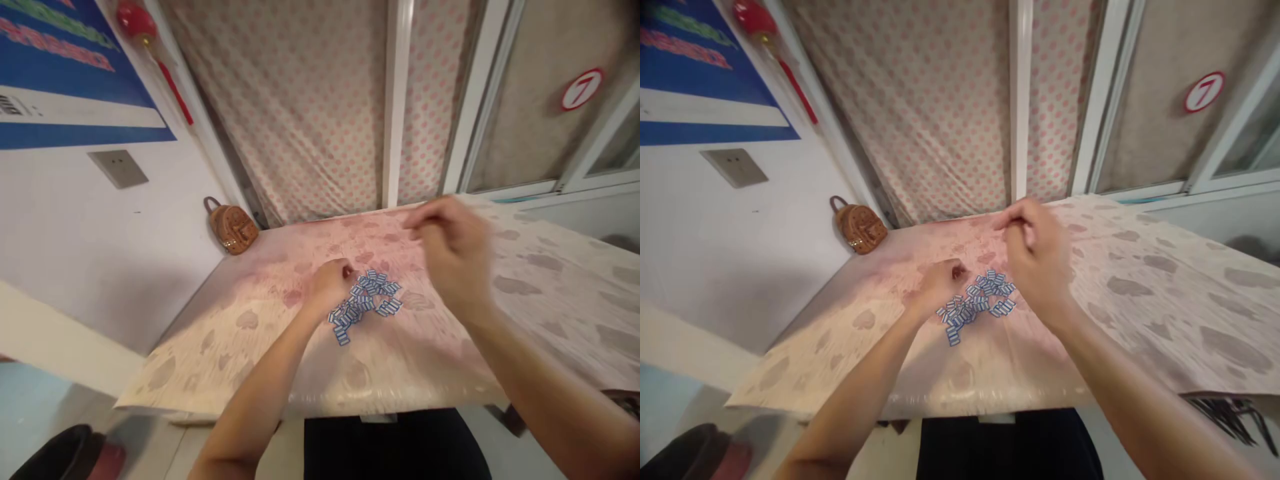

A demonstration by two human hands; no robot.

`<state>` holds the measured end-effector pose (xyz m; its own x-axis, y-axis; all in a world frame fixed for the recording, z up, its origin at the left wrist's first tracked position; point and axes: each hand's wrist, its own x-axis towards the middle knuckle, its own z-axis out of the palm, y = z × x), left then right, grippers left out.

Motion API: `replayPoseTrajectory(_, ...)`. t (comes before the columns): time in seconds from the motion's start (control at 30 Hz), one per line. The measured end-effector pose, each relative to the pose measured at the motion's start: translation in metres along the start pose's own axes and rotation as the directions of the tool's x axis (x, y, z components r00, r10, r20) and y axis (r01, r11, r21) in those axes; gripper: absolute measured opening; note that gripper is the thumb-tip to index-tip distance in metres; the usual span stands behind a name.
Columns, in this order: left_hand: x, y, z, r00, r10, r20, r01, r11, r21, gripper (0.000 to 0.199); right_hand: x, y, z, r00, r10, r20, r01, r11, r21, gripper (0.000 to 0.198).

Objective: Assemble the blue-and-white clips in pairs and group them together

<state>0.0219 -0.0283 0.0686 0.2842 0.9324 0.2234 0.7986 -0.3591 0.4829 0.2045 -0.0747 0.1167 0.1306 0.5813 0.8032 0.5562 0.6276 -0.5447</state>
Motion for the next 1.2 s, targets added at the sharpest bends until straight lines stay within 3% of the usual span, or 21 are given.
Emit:
replayPoseTrajectory(0.07, 0.024, -0.024, 0.022, 0.993, -0.102, 0.068, 0.099, 0.994, 0.034, 0.014, 0.007, 0.028, 0.018, 0.987, 0.134, 0.092, -0.121, 0.983, -0.138, 0.027)
replayPoseTrajectory(0.1, 0.031, -0.034, 0.032, 0.991, -0.106, 0.086, 0.103, 0.994, 0.039, 0.015, 0.008, 0.046, 0.030, 0.955, 0.231, 0.188, -0.182, 0.952, -0.245, 0.028)
replayPoseTrajectory(0.2, 0.038, -0.053, 0.053, 0.992, -0.103, 0.072, 0.100, 0.994, 0.034, 0.019, 0.001, 0.099, 0.059, 0.754, 0.504, 0.422, -0.211, 0.793, -0.571, 0.028)
replayPoseTrajectory(0.33, 0.031, -0.062, 0.055, 0.994, -0.108, 0.006, 0.108, 0.992, 0.066, 0.022, -0.025, 0.137, 0.076, 0.691, 0.587, 0.422, -0.185, 0.708, -0.681, 0.018)
replayPoseTrajectory(0.5, 0.027, -0.066, 0.047, 0.990, -0.144, 0.004, 0.143, 0.984, 0.103, 0.023, -0.037, 0.140, 0.084, 0.742, 0.467, 0.481, -0.024, 0.736, -0.677, 0.026)
replayPoseTrajectory(0.57, 0.027, -0.066, 0.046, 0.989, -0.145, -0.001, 0.145, 0.984, 0.101, 0.024, -0.038, 0.137, 0.089, 0.729, 0.407, 0.550, 0.065, 0.759, -0.648, 0.023)
replayPoseTrajectory(0.67, 0.030, -0.071, 0.045, 0.984, -0.172, -0.033, 0.175, 0.980, 0.093, 0.023, -0.040, 0.134, 0.096, 0.672, 0.409, 0.617, 0.126, 0.758, -0.640, 0.021)
replayPoseTrajectory(0.97, 0.038, -0.088, 0.041, 0.960, -0.262, -0.100, 0.267, 0.963, 0.043, 0.022, -0.046, 0.143, 0.101, 0.680, 0.371, 0.632, 0.092, 0.812, -0.576, 0.017)
replayPoseTrajectory(1.07, 0.039, -0.085, 0.046, 0.976, -0.203, -0.082, 0.204, 0.979, 0.001, 0.021, -0.048, 0.146, 0.101, 0.700, 0.302, 0.648, 0.066, 0.875, -0.479, 0.013)
replayPoseTrajectory(1.2, 0.037, -0.076, 0.056, 0.993, -0.087, -0.076, 0.078, 0.991, -0.111, 0.023, -0.047, 0.148, 0.100, 0.775, 0.180, 0.606, 0.033, 0.946, -0.323, 0.020)
